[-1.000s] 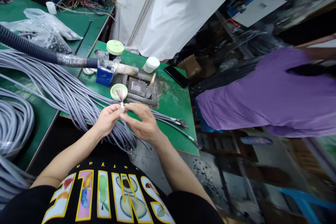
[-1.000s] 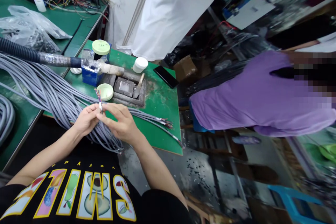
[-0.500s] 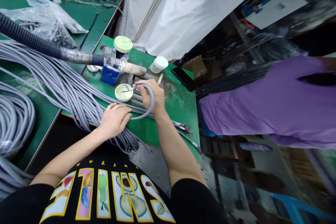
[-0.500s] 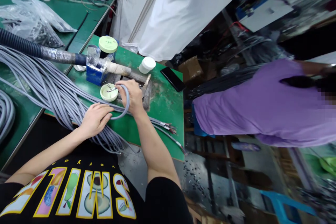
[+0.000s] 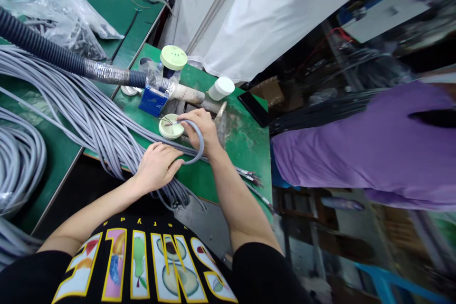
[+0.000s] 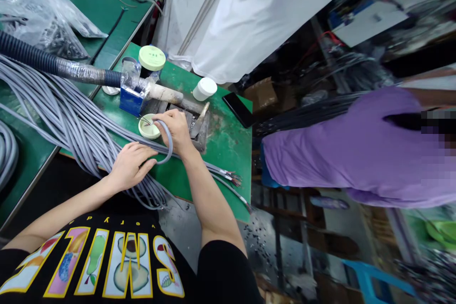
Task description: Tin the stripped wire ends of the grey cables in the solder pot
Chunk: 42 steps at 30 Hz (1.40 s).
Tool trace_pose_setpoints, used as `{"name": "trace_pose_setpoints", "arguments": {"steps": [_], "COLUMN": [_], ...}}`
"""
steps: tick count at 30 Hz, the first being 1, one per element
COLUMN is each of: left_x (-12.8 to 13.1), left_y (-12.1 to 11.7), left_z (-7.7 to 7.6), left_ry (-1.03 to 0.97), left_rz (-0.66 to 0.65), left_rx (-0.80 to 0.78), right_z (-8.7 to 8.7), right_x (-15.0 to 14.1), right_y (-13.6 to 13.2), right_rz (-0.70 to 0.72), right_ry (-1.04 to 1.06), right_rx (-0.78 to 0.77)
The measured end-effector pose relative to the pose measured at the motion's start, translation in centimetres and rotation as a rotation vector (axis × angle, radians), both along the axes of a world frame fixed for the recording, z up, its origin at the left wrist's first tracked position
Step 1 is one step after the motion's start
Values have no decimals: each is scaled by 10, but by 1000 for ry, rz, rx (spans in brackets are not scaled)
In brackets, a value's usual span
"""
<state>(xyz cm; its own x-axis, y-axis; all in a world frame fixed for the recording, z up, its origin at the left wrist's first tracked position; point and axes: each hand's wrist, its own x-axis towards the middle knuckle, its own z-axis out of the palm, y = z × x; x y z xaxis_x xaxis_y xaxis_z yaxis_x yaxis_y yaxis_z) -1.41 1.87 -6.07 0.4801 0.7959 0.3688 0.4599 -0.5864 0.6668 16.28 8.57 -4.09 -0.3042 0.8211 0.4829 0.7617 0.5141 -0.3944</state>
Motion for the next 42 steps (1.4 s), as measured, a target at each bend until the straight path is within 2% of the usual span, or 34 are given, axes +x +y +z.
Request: {"name": "trace_pose_setpoints", "arguments": {"steps": [5, 9, 13, 16, 20, 25, 37, 42], "left_x": [0, 1, -1, -2, -3, -3, -3, -2], "left_y": [0, 0, 0, 1, 2, 2, 2, 2], "left_z": [0, -1, -4, -5, -6, -5, -4, -3], "left_ry": [-2, -41, -130, -165, -173, -128, -139, -156], "left_rz": [0, 12, 57, 79, 75, 76, 67, 61], "left_rx": [-9, 5, 8, 44, 90, 63, 73, 78], "right_z": [2, 11, 25, 29, 17, -2, -21, -26], "right_x": [-1, -1, 11, 28, 53, 71, 81, 81], "right_y": [1, -2, -8, -7, 3, 20, 34, 37], "right_rz": [-1, -5, -167, -293, -374, -423, -437, -452], "right_ry": [-20, 8, 34, 15, -33, -59, -104, -88], "right_rx": [-32, 0, 125, 171, 152, 106, 19, 31]}}
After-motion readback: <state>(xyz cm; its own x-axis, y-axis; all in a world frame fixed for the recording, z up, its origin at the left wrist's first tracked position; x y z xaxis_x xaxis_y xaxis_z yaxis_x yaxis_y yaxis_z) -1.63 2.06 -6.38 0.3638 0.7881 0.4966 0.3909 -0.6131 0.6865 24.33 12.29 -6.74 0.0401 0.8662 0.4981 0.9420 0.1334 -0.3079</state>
